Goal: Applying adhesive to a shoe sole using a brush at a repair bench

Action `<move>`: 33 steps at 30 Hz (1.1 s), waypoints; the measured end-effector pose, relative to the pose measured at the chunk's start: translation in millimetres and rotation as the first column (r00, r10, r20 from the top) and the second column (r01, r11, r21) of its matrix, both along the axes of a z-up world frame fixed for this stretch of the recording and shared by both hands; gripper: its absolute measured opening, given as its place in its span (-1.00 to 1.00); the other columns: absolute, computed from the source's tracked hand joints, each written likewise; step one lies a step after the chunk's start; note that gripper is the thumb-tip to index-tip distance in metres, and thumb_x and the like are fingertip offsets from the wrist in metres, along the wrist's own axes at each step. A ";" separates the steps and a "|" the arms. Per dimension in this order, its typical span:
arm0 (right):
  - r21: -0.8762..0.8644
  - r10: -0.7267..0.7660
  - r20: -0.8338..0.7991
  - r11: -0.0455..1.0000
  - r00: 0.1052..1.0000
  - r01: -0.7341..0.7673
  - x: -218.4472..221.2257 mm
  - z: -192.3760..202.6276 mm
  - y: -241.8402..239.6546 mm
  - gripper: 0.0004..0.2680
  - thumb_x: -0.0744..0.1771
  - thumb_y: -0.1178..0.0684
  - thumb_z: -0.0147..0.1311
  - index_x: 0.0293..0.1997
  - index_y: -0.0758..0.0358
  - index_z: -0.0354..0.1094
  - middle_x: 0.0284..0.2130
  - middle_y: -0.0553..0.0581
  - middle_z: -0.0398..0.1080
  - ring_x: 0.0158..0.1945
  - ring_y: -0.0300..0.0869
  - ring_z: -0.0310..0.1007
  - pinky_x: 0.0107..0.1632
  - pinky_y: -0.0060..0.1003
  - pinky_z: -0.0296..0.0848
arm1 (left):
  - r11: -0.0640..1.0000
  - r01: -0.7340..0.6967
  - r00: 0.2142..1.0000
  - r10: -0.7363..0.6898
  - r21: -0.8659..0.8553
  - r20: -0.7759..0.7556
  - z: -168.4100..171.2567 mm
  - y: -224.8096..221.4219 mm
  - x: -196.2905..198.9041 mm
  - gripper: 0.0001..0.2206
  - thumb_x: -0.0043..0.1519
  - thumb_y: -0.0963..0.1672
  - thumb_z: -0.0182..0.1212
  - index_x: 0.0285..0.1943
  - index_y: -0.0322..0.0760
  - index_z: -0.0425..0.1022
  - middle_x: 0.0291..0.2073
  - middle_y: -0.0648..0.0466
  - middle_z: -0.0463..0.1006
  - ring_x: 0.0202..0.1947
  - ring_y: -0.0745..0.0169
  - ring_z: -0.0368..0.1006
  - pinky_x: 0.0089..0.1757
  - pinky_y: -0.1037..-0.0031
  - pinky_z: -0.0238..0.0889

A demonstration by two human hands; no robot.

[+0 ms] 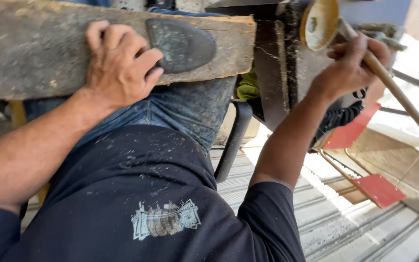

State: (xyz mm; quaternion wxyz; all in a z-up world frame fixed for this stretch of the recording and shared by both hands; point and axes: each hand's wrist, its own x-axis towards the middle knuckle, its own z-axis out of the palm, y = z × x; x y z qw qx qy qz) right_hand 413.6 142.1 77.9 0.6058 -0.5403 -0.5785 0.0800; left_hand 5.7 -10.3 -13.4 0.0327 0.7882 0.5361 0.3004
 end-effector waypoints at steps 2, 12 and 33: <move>0.007 0.091 -0.042 0.996 0.995 -0.091 -9.0 7.8 -7.4 -0.90 0.33 0.28 0.12 -0.27 0.26 0.26 -0.51 0.29 0.37 -0.62 -0.01 0.40 -0.61 -0.25 0.34 | 0.999 -0.028 0.999 0.027 -0.016 -0.025 -2.1 -2.8 -0.8 -0.69 0.15 0.04 0.58 -0.12 -0.01 0.54 -0.22 0.15 0.47 -0.03 0.07 0.37 0.05 0.18 0.05; -0.300 0.773 -0.203 0.535 0.601 -0.790 -176.1 -8.2 -61.2 -0.80 0.27 0.37 0.26 -0.24 0.19 0.32 -0.29 0.21 0.49 -0.19 -0.07 0.51 -0.05 -0.18 0.49 | 1.000 -0.014 0.998 0.013 0.007 0.057 -4.4 1.2 2.7 -0.51 0.06 0.02 0.69 -0.12 -0.20 0.40 -0.23 0.09 0.48 -0.06 0.06 0.40 0.06 0.17 0.10; -0.427 0.868 -0.089 0.410 0.489 -0.806 -226.7 -41.9 -31.7 -0.90 0.32 0.30 0.18 -0.28 0.29 0.30 -0.29 0.23 0.45 -0.26 -0.08 0.46 -0.18 -0.23 0.46 | 1.000 -0.008 0.993 0.006 0.011 0.116 7.5 4.3 1.0 -0.65 0.14 -0.06 0.51 -0.24 -0.25 0.33 -0.29 0.04 0.43 -0.11 -0.02 0.36 0.02 0.12 0.12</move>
